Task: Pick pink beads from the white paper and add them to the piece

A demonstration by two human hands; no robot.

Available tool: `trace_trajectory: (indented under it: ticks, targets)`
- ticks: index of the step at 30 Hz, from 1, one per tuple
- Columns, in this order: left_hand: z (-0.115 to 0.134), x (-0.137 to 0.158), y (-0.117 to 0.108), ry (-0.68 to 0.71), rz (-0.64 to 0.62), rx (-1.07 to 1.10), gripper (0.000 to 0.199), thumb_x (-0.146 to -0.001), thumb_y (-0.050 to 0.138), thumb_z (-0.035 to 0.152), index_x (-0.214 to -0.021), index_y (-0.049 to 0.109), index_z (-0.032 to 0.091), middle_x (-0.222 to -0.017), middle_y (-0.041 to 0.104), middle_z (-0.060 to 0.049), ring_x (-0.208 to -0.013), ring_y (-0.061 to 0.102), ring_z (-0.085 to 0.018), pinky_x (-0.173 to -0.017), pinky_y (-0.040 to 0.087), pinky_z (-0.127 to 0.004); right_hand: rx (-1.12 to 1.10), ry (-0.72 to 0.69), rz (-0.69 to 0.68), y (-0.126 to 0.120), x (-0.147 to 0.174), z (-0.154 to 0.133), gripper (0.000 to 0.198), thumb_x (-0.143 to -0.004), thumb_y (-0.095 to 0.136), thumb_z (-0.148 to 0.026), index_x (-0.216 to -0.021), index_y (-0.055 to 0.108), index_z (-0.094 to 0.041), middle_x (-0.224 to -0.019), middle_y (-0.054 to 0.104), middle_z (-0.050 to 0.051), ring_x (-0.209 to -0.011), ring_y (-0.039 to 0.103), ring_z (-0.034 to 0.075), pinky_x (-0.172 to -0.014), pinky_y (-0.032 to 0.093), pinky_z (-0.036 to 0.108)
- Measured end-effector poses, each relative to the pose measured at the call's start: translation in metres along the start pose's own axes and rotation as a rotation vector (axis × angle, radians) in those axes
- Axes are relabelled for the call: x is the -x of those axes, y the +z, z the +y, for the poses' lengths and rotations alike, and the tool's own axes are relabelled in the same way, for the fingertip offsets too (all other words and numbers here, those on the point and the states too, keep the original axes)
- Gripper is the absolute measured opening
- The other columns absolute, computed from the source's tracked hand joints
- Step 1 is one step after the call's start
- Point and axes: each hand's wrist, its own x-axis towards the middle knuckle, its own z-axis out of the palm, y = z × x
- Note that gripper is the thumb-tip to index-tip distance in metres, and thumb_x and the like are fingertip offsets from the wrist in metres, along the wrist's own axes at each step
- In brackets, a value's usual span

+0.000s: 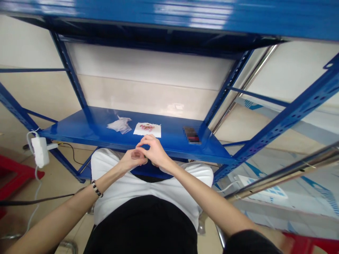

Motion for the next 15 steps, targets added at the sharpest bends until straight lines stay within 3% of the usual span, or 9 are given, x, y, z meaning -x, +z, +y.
trace_trajectory:
  ticks: [2,4,7,10,15]
  targets:
    - [0.001,0.001,0.001,-0.006,0.001,0.008,0.034,-0.060,0.086,0.033,-0.070,0.061,0.012,-0.061,0.061,-0.002,-0.056,0.055,-0.012,-0.057,0.041,-0.025,-0.009,-0.032,-0.075,-0.001,0.004,-0.003,0.010,-0.084,0.071,-0.033,-0.081,0.077,-0.024,-0.090,0.070,0.004,-0.091,0.061,0.019,-0.084,0.046,0.034]
    - [0.000,0.000,0.000,0.004,0.004,0.019,0.032,-0.063,0.085,0.033,-0.072,0.061,0.012,-0.060,0.061,-0.001,-0.054,0.054,-0.011,-0.057,0.040,-0.025,-0.037,-0.019,-0.061,-0.004,-0.001,0.015,0.013,-0.085,0.069,-0.033,-0.082,0.077,-0.024,-0.091,0.071,0.004,-0.091,0.062,0.019,-0.085,0.047,0.034]
    - [-0.003,-0.004,-0.004,0.023,0.006,0.052,0.031,-0.067,0.083,0.034,-0.070,0.059,0.014,-0.056,0.060,0.000,-0.052,0.054,-0.011,-0.058,0.040,-0.024,-0.018,0.107,0.128,-0.013,-0.024,0.071,0.017,-0.085,0.067,-0.034,-0.081,0.077,-0.020,-0.085,0.073,0.006,-0.084,0.065,0.020,-0.079,0.049,0.033]
    - [-0.008,-0.008,-0.004,-0.002,0.027,0.129,0.031,-0.069,0.082,0.036,-0.071,0.059,0.015,-0.055,0.059,0.000,-0.050,0.053,-0.011,-0.055,0.040,-0.024,0.151,0.327,0.241,-0.022,-0.054,0.137,0.015,-0.080,0.067,-0.027,-0.084,0.078,-0.017,-0.087,0.075,0.008,-0.079,0.066,0.020,-0.076,0.050,0.031]
    - [-0.015,-0.009,0.002,-0.039,0.017,0.193,0.034,-0.069,0.082,0.039,-0.071,0.057,0.016,-0.053,0.059,-0.001,-0.047,0.051,-0.011,-0.051,0.038,-0.023,0.224,0.470,0.170,-0.020,-0.086,0.206,0.017,-0.072,0.074,-0.027,-0.085,0.079,-0.017,-0.076,0.075,0.007,-0.069,0.068,0.020,-0.065,0.050,0.026]
